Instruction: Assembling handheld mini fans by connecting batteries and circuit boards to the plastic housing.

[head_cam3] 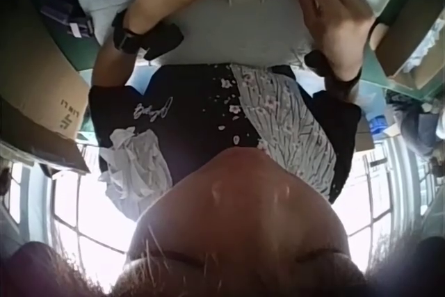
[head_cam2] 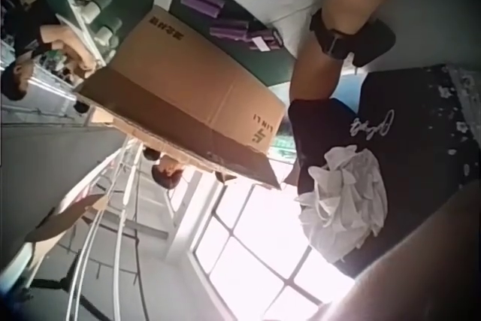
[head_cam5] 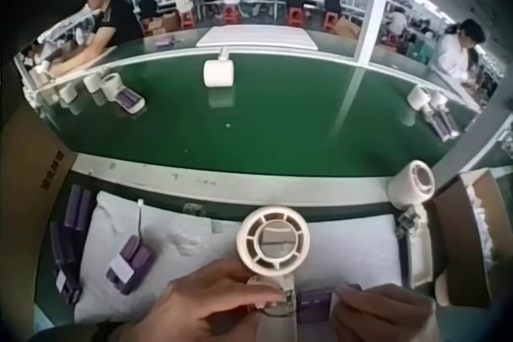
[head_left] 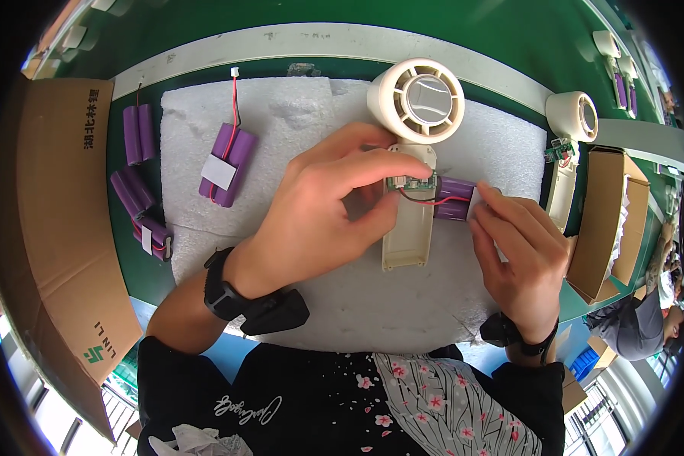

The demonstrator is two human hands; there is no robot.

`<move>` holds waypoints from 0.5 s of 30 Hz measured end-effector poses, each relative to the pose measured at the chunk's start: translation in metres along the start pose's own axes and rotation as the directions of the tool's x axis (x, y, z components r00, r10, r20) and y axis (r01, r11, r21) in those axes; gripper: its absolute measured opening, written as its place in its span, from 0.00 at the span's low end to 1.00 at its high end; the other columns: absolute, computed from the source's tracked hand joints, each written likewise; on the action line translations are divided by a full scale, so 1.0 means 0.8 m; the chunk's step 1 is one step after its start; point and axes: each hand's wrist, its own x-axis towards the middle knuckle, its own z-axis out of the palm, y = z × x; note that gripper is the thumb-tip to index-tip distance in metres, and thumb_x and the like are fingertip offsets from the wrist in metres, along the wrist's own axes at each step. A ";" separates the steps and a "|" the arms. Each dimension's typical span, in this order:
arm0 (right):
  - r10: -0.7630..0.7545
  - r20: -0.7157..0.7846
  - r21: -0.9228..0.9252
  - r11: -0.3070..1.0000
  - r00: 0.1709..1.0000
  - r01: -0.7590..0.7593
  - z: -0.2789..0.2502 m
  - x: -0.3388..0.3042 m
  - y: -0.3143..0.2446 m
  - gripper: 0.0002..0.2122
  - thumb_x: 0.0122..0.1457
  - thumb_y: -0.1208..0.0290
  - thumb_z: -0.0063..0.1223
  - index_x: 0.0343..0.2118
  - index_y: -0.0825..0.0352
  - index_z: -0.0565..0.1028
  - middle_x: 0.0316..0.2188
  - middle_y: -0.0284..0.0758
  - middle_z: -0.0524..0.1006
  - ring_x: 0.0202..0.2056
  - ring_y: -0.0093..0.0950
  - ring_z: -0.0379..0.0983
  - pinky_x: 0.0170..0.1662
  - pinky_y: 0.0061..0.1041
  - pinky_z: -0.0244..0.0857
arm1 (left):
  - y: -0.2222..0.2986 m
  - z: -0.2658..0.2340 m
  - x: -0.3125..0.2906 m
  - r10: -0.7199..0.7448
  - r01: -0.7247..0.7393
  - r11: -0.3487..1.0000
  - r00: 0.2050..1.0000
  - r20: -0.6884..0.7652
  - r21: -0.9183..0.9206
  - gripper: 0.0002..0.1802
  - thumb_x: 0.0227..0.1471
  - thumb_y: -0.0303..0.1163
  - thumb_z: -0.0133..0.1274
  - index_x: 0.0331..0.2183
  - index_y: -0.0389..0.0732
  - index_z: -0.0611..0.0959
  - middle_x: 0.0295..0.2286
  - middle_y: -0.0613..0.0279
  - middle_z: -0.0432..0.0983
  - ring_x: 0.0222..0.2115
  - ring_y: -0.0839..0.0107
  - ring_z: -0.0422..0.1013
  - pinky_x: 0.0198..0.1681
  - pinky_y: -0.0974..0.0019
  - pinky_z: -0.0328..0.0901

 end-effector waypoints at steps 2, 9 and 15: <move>0.026 0.013 0.000 1.000 1.000 -0.026 -0.002 0.000 -0.002 0.08 0.43 0.85 0.63 0.28 0.74 0.79 0.37 0.40 0.81 0.33 0.34 0.78 0.35 0.27 0.73 | -0.001 0.000 0.000 0.005 -0.005 1.000 1.000 0.004 -0.002 0.20 0.43 0.13 0.54 0.41 0.40 0.83 0.44 0.55 0.73 0.34 0.74 0.74 0.32 0.74 0.69; 0.024 0.000 -0.019 1.000 1.000 -0.024 0.001 0.000 -0.003 0.08 0.43 0.85 0.63 0.28 0.73 0.79 0.37 0.39 0.81 0.34 0.34 0.78 0.35 0.27 0.73 | -0.002 0.000 0.000 0.027 -0.027 1.000 1.000 0.001 -0.008 0.20 0.44 0.13 0.54 0.41 0.40 0.82 0.44 0.55 0.73 0.33 0.74 0.74 0.32 0.73 0.69; 0.018 -0.004 -0.031 0.999 1.000 -0.018 0.001 0.000 -0.004 0.08 0.43 0.84 0.63 0.29 0.73 0.80 0.37 0.39 0.81 0.34 0.34 0.78 0.35 0.27 0.73 | -0.001 0.001 -0.001 0.027 -0.027 1.000 1.000 -0.003 -0.015 0.20 0.44 0.13 0.54 0.41 0.40 0.82 0.43 0.56 0.73 0.33 0.74 0.74 0.32 0.73 0.69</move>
